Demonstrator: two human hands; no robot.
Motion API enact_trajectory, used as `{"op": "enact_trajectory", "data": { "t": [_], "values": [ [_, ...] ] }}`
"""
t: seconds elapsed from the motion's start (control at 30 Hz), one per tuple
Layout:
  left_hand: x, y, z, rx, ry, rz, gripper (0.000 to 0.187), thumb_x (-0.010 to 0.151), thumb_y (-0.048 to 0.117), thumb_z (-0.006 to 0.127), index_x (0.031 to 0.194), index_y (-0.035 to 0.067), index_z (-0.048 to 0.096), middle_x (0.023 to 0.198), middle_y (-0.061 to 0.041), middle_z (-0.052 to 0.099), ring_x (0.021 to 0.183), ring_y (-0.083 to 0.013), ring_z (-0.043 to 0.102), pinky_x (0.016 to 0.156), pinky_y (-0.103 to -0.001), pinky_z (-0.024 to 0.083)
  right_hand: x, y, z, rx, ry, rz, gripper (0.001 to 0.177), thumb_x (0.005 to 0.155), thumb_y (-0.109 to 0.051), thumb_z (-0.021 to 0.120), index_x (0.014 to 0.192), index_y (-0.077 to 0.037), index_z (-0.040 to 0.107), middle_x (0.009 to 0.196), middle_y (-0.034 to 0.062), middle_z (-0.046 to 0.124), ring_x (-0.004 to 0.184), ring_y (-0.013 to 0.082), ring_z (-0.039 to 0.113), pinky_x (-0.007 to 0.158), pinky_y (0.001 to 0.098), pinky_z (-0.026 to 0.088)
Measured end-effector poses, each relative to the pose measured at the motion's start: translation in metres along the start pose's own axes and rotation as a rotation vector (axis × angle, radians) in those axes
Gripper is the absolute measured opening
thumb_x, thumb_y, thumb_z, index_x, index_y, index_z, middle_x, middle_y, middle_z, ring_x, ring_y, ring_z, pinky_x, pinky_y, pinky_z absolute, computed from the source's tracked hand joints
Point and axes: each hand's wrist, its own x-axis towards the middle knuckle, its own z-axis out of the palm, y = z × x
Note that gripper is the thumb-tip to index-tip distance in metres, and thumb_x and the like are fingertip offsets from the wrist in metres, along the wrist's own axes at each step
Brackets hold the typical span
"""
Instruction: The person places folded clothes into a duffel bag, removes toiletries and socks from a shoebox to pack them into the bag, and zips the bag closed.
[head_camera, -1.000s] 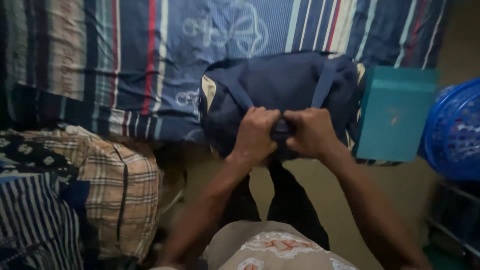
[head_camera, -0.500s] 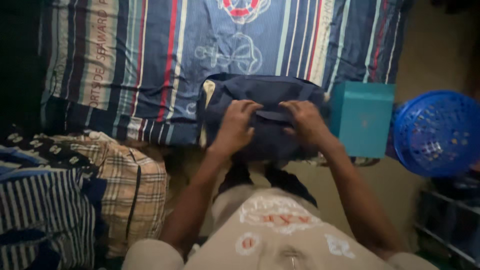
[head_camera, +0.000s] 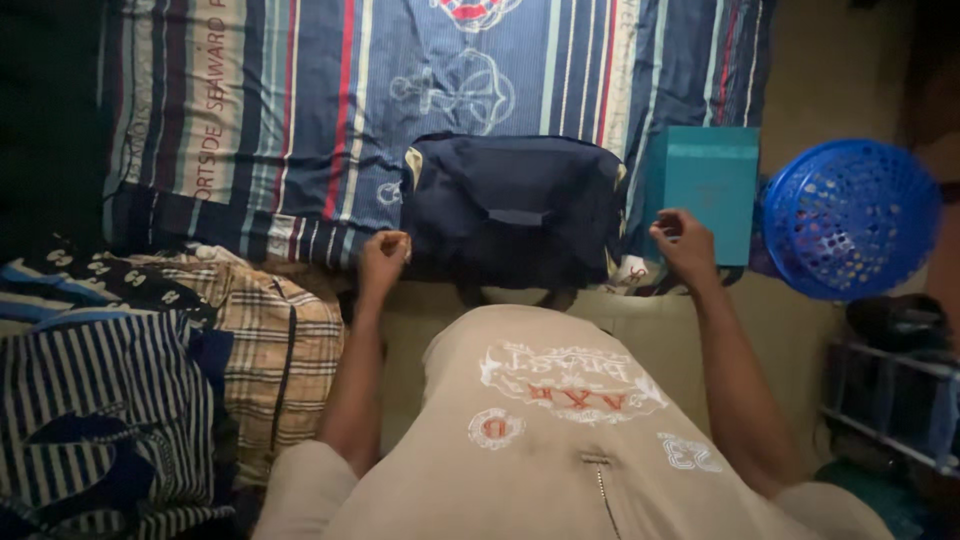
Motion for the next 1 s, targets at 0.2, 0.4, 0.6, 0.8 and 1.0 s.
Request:
{"op": "enact_trajectory", "data": {
  "t": [0.2, 0.4, 0.6, 0.8, 1.0],
  "values": [
    [0.044, -0.041, 0.009, 0.249, 0.139, 0.023, 0.026, 0.090, 0.032, 0.077, 0.096, 0.007, 0.078, 0.090, -0.013, 0.078, 0.084, -0.0276, 0.076, 0.078, -0.039, 0.058, 0.007, 0.038, 0.061, -0.253, -0.068, -0.005, 0.042, 0.099, -0.043, 0.070, 0.106, -0.002, 0.075, 0.100, 0.0181, 0.076, 0.089, 0.0320, 0.072, 0.078, 0.0425, 0.056],
    [0.075, -0.064, 0.027, 0.273, 0.106, -0.129, 0.049, 0.086, 0.052, 0.079, 0.089, 0.003, 0.077, 0.088, -0.016, 0.077, 0.083, -0.0332, 0.076, 0.079, -0.042, 0.058, 0.013, 0.048, 0.100, -0.244, 0.067, 0.255, 0.065, 0.100, -0.062, 0.063, 0.100, 0.001, 0.073, 0.098, 0.0245, 0.074, 0.095, 0.0391, 0.072, 0.084, 0.0468, 0.055],
    [0.113, -0.077, 0.067, 0.339, 0.068, -0.216, 0.071, 0.088, 0.071, 0.065, 0.095, 0.001, 0.069, 0.093, -0.026, 0.073, 0.091, -0.0451, 0.070, 0.081, -0.050, 0.054, 0.049, 0.060, 0.116, -0.370, 0.043, 0.449, 0.076, 0.097, -0.075, 0.056, 0.097, 0.000, 0.066, 0.098, 0.0316, 0.069, 0.097, 0.0503, 0.064, 0.085, 0.0554, 0.050],
    [0.126, -0.076, 0.096, 0.402, 0.051, -0.153, 0.069, 0.100, 0.066, 0.050, 0.090, 0.001, 0.071, 0.093, -0.028, 0.071, 0.092, -0.0472, 0.067, 0.082, -0.054, 0.052, 0.060, 0.067, 0.138, -0.280, 0.088, 0.106, 0.063, 0.110, -0.057, 0.052, 0.091, 0.003, 0.065, 0.090, 0.0325, 0.067, 0.089, 0.0544, 0.063, 0.076, 0.0600, 0.048],
    [0.108, -0.064, 0.067, 0.174, 0.175, -0.147, 0.066, 0.104, 0.057, 0.048, 0.082, -0.001, 0.069, 0.079, -0.028, 0.066, 0.077, -0.0476, 0.064, 0.070, -0.056, 0.046, 0.070, 0.056, 0.113, -0.280, 0.053, -0.101, 0.050, 0.114, -0.035, 0.049, 0.085, 0.004, 0.061, 0.084, 0.0323, 0.061, 0.080, 0.0551, 0.057, 0.068, 0.0630, 0.040]
  ]
}}
